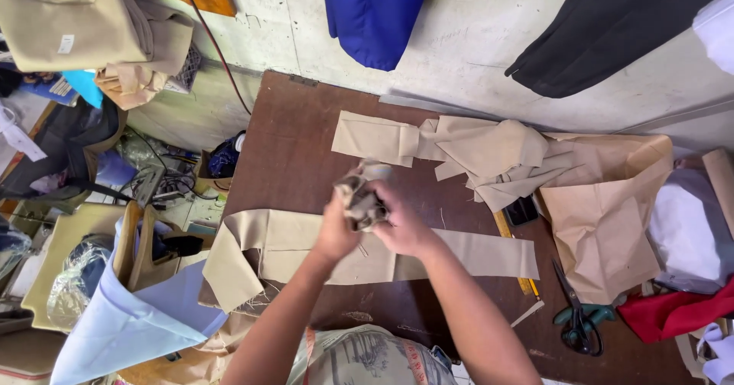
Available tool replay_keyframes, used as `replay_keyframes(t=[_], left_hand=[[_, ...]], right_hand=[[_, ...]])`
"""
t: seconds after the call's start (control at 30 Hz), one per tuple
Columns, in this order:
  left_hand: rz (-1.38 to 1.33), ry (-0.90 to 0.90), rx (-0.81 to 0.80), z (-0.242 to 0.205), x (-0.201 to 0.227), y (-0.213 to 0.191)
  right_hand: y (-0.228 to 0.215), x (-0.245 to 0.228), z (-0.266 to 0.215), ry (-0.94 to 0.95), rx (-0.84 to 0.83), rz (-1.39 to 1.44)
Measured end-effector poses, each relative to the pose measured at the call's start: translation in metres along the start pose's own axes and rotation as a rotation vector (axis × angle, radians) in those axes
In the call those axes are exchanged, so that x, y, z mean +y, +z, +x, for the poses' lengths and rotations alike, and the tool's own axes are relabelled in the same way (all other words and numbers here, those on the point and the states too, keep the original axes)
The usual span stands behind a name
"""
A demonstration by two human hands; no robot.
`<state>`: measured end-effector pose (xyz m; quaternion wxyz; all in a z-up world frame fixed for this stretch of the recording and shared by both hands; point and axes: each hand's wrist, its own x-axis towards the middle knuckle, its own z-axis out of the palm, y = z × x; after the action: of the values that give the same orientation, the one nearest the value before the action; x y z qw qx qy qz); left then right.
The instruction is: The person cuts a long strip of beige fabric into smaller rectangular pieces using scissors on a wooden table. They then mark one piece with a pencil and continue cutting additional pieces from the remaining fabric.
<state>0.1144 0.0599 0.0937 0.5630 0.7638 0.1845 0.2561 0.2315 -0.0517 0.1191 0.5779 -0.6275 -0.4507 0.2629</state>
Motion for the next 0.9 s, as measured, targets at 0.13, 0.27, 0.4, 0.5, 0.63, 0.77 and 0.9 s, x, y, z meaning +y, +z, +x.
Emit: replay_keyframes(t=[0.13,0.27,0.4,0.5,0.63,0.77,0.9], left_hand=[[0.090,0.088,0.564,0.014,-0.069,-0.057],[-0.172,-0.173,0.968,0.049,-0.175,-0.107],[-0.822,-0.519,1.113,0.102,-0.175,-0.125],[-1.085,-0.685,1.160,0.158,-0.171,-0.122],[-1.278,-0.655,1.079,0.231,-0.179,-0.104],[-1.445,-0.641,0.935,0.282,-0.195,-0.085],[-1.076,-0.895,0.617,0.273,-0.149,-0.088]], right_hand=[[-0.001,0.048,-0.023,0.136,0.151,0.054],[-0.031,0.116,-0.088,0.149,0.253,-0.729],[-0.046,0.136,-0.151,0.426,0.205,-1.101],[-0.050,0.145,-0.171,0.467,0.263,-1.084],[-0.045,0.143,-0.133,0.248,0.552,-1.103],[-0.049,0.161,-0.021,0.194,0.691,-0.844],[-0.058,0.172,0.078,0.299,0.733,-0.746]])
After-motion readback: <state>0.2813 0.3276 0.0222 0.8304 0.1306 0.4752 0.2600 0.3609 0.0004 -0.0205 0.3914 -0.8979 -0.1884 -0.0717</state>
